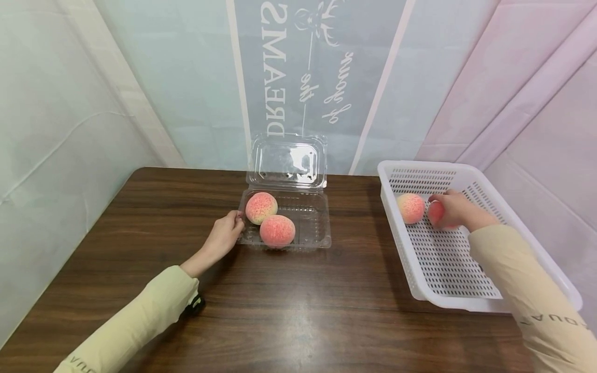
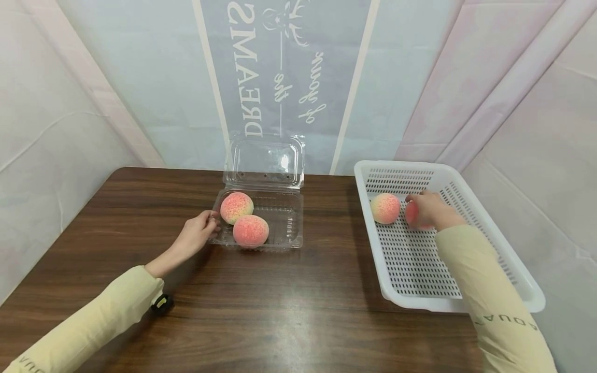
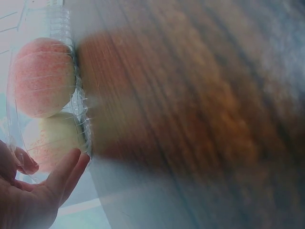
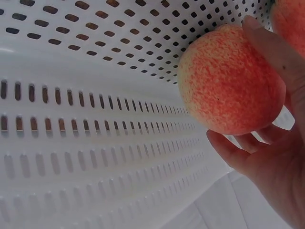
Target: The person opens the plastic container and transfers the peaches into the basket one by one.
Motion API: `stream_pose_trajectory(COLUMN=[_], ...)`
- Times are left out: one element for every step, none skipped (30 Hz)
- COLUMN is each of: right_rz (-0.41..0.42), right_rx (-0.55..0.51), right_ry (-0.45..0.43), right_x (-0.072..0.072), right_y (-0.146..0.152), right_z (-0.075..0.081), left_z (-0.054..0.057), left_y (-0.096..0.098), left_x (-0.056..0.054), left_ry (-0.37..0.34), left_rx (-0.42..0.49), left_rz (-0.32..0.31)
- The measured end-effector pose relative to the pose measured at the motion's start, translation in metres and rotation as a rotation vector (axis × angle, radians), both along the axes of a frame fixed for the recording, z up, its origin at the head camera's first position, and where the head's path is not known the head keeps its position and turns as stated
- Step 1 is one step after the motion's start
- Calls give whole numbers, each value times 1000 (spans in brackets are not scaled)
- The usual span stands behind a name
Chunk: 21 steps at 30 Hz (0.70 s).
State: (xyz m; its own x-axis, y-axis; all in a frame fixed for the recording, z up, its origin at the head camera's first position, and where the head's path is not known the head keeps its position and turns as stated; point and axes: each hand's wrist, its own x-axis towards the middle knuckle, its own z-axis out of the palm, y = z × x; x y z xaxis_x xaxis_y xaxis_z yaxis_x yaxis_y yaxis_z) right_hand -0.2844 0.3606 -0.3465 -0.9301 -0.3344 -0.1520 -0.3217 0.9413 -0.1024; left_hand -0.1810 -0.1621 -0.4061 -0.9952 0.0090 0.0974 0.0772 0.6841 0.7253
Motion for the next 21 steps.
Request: stream_pose_trajectory(right_rz=[6,11,19,21,22,23,30,35,39,43,46,47,46,40,39,40,40,41,43,44,45], right_rx=[-1,2,7,9,14,16,19,22,25,28,27,29,29,30,35,38,42,48,50,53,54], right_ry=[0,4,15,17,18,18,21,24,23,19,15,10,6,-3,-6,-8,-9,-9,-9,-10,-10], right_x=[0,1,1,1,1,1,1,1,1,1,0,0,0,1,0,0,0,1,1,0,0], right_y=[0,-1,-1,-1,-1,-1,-2,-2,-3,-3,-4,-4,-5,-6,-7,-8,-9,-10,-11,-12,-13], right_z=[2,3,4,6,7,9,11,12,14,15,17,18,19,20,21,22,23,24,25,25,26], left_z=[0,0,0,0,1,1,1,1,0,1,1,0,1,1,1,1,1,1,1,1,1], left_y=[0,0,0,0,0,0,0,0,0,0,0,0,0,0,0,0,-1,-1,-1,-1,-1], left_x=[0,0,0,0,0,0,0,0,0,0,0,0,0,0,0,0,0,0,0,0,0], left_ry=[-1,0,1,2,2,2,4,5,6,8,9,10,12,13,14,15,13,12,10,9,8], left_rx=[2,4,5,7,8,9,9,8,7,6,6,4,1,0,-5,-9,-13,-15,-16,-19,-21], left_rz=[3,3,2,1,0,-1,-3,-5,-7,-7,-7,-6,-7,-5,-3,-2,-1,0,1,2,-2])
